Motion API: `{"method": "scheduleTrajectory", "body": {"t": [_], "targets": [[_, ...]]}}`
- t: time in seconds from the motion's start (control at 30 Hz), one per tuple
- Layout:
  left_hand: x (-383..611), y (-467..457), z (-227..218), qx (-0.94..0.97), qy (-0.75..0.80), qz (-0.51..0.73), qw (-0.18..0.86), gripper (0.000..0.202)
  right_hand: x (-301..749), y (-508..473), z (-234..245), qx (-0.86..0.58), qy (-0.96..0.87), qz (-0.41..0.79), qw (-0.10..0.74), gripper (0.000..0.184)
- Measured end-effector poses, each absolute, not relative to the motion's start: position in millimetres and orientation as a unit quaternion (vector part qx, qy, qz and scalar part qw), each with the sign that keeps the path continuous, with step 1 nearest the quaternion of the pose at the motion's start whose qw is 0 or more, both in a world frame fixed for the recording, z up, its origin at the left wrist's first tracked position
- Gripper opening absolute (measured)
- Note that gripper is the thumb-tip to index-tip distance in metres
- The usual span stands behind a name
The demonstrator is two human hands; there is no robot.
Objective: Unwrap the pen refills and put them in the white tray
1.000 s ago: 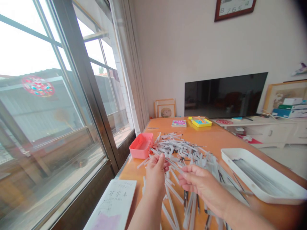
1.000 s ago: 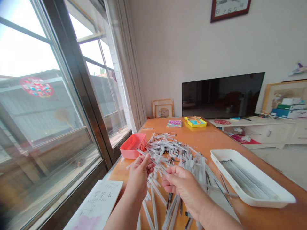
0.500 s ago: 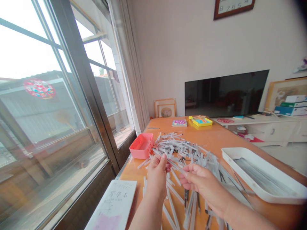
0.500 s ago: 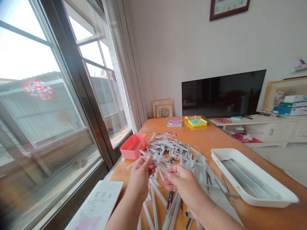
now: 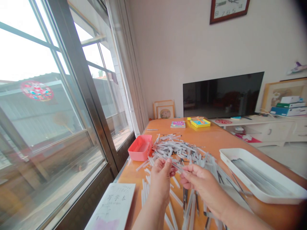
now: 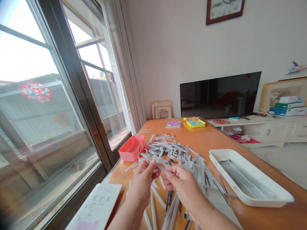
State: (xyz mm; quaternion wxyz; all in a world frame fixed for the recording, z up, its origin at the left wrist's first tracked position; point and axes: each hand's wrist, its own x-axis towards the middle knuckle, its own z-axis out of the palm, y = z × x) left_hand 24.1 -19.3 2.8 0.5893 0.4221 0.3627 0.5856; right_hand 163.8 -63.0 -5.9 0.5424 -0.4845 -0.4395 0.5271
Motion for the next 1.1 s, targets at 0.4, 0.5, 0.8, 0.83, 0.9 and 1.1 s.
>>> {"method": "scheduleTrajectory", "body": {"t": [0.4,0.5,0.8,0.83,0.9,1.1], "targets": [[31,-24,0,0.403,0.336,0.573,0.629,0.036,168,-65,0,-0.507,-0.478,0.462,0.548,0.040],[31,-25,1,0.400,0.329,0.572,0.636,0.035,169,-64,-1,-0.503,-0.484,0.458,0.550,0.041],[31,-24,3,0.379,0.326,0.562,0.659,0.040,175,-66,4,-0.514,-0.499,0.446,0.537,0.039],[30,-24,4,0.380,0.327,0.561,0.659,0.040,175,-67,6,-0.516,-0.500,0.446,0.534,0.038],[30,-25,5,0.383,0.329,0.560,0.657,0.040,175,-68,8,-0.517,-0.503,0.445,0.532,0.038],[31,-29,6,0.396,0.323,0.565,0.648,0.038,174,-69,7,-0.523,-0.508,0.432,0.531,0.036]]}}
